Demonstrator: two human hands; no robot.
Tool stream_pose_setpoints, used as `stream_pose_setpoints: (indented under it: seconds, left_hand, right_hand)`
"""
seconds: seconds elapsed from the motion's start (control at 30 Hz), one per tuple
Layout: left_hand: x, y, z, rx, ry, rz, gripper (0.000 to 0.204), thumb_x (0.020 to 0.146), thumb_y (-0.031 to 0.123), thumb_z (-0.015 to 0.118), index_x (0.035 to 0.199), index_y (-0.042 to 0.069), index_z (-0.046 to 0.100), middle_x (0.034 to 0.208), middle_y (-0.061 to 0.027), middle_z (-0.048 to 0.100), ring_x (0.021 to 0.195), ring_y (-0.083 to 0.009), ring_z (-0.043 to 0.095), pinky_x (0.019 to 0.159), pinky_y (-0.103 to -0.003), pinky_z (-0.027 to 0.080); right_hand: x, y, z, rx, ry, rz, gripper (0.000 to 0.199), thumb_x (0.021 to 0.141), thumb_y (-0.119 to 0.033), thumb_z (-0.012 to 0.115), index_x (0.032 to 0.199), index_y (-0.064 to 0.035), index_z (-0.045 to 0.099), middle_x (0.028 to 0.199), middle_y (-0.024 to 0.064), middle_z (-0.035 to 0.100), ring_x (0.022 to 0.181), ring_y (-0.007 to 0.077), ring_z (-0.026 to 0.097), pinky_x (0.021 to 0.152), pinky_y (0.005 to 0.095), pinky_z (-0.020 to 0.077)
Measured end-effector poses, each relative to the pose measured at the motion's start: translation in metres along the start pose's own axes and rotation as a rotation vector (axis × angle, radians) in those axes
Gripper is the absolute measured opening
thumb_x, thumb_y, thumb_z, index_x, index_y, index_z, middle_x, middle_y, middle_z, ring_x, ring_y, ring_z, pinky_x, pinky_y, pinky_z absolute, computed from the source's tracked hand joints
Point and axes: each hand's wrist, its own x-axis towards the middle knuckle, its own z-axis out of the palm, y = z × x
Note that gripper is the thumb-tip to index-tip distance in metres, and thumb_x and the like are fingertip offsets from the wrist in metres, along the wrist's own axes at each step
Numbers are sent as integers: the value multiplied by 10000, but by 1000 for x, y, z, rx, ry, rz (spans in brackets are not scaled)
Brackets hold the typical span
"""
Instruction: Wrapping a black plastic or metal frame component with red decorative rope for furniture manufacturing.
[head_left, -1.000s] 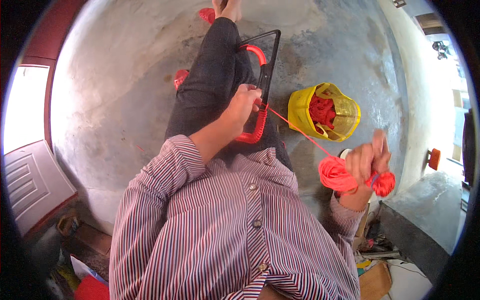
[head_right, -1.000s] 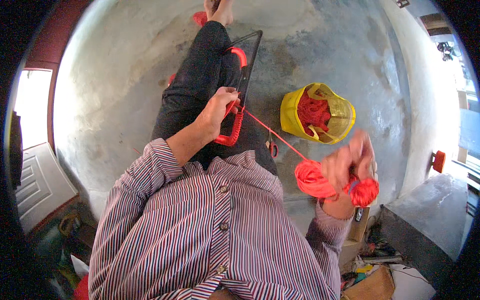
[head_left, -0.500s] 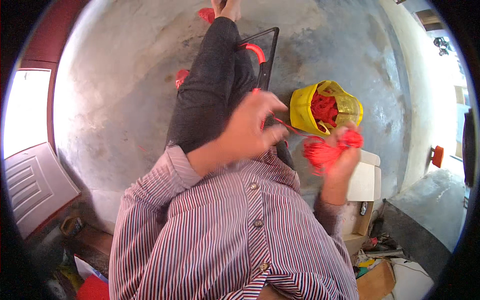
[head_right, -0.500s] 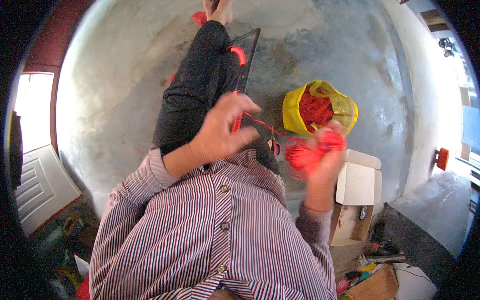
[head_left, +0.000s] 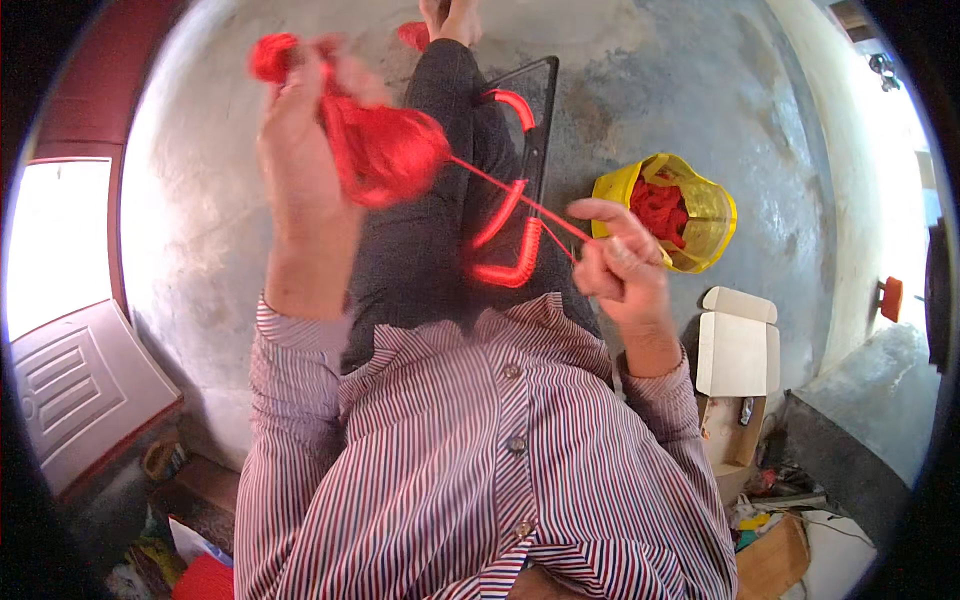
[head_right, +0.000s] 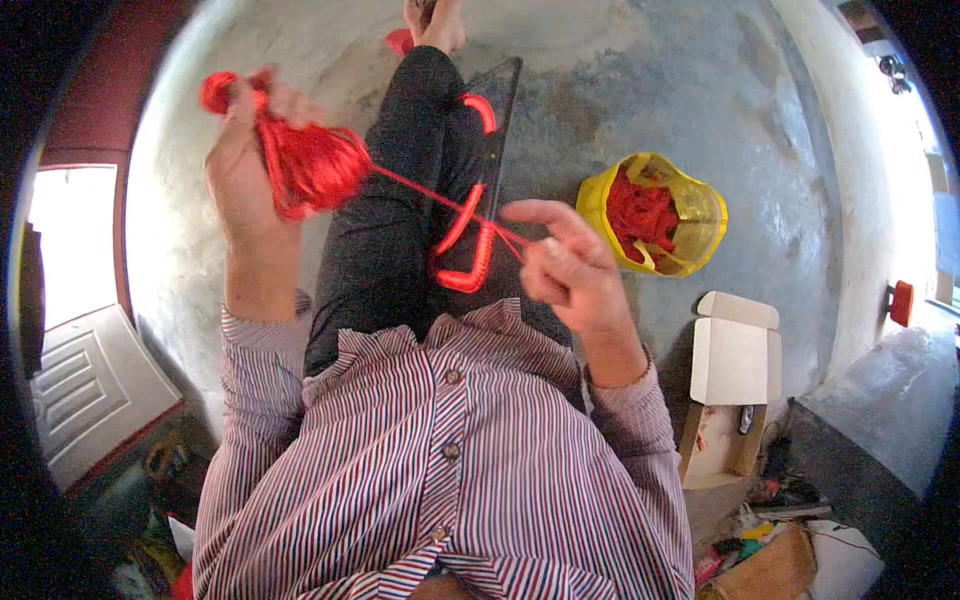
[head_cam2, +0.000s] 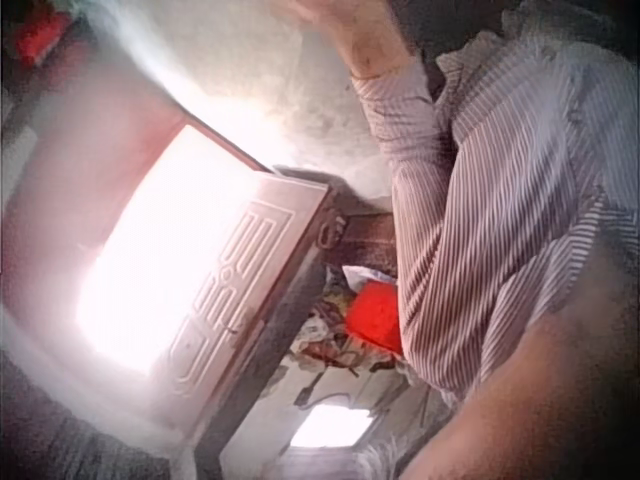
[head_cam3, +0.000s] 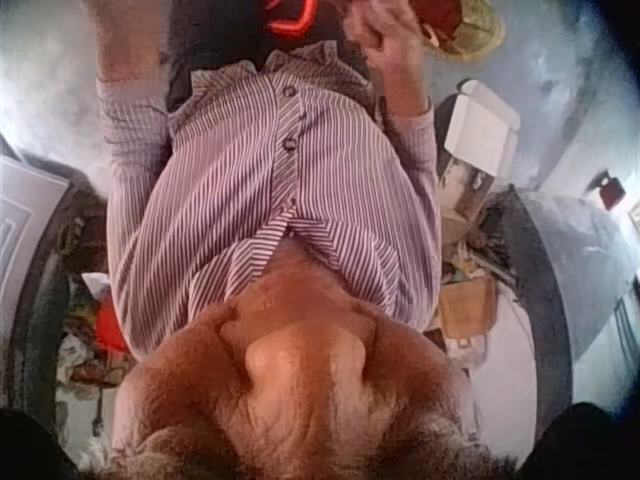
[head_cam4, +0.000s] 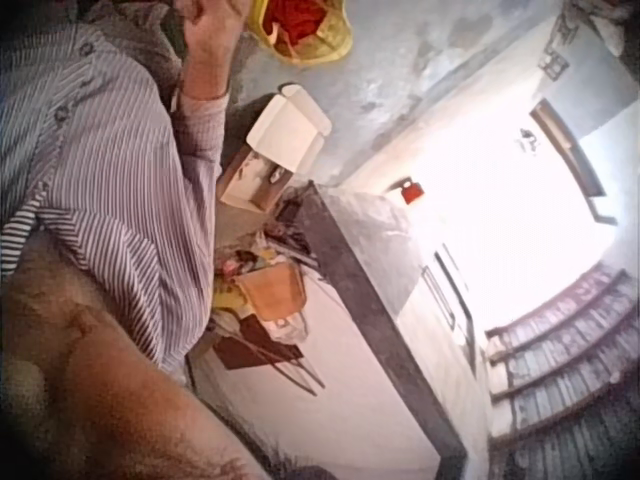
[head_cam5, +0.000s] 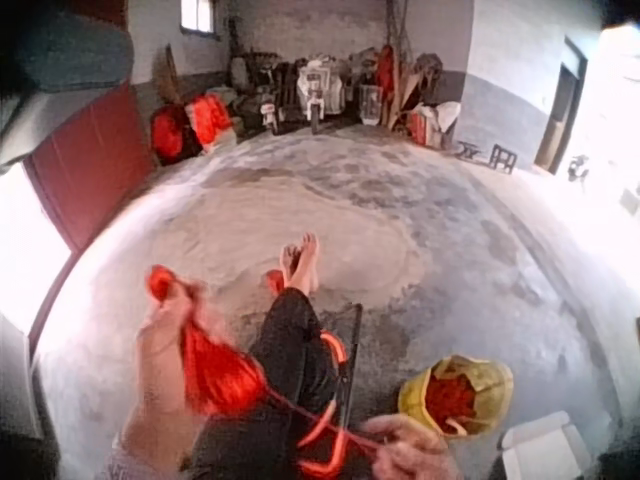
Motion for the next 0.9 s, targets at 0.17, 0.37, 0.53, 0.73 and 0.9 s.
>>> stream_pose_setpoints:
  seconds: [0.17, 0.37, 0.53, 0.73, 0.9]
  left_hand:
    - [-20, -24, -63, 1297, -387, -72, 419, 683, 10, 508, 1097, 10, 570, 868, -77, 531, 842, -227, 551, 776, -340, 453]
    - [-72, -91, -51, 1588, -808, -91, 320, 678, -20, 539, 988, -24, 615, 915, -178, 542, 870, -340, 553, 792, -372, 463]
    - [-60, -106, -42, 1434, -506, -53, 410, 702, 23, 640, 1096, -13, 530, 1013, -202, 552, 977, -371, 551, 878, -379, 467]
    - [-47, -132, -68, 1148, -33, -182, 430, 688, -17, 579, 1114, -10, 518, 1006, -94, 570, 991, -220, 569, 889, -344, 452]
    - [-57, -152, -64, 440, 22, -872, 371, 683, 46, 518, 1052, 18, 515, 894, -10, 501, 823, -134, 493, 812, -229, 384]
  right_hand:
    - [11, -5, -45, -130, 373, 22, 235, 871, -135, 576, 1063, -1, 603, 625, -21, 465, 484, 61, 351, 450, 214, 268]
    - [39, 33, -34, -1202, 131, 217, 265, 798, -186, 655, 1007, -24, 637, 945, 118, 636, 805, 232, 604, 711, 318, 477]
    - [42, 26, -36, -1626, 172, 36, 323, 766, -201, 681, 1026, -16, 633, 1148, 148, 593, 1081, 267, 556, 919, 345, 428]
    - [-24, -41, -64, -550, 412, -233, 375, 766, -172, 599, 1078, 35, 588, 1264, 180, 527, 1217, 299, 469, 1038, 421, 349]
    - [-113, -113, -86, -285, 1085, -821, 390, 885, -252, 442, 1133, 35, 533, 1187, 239, 547, 1148, 395, 507, 976, 579, 389]
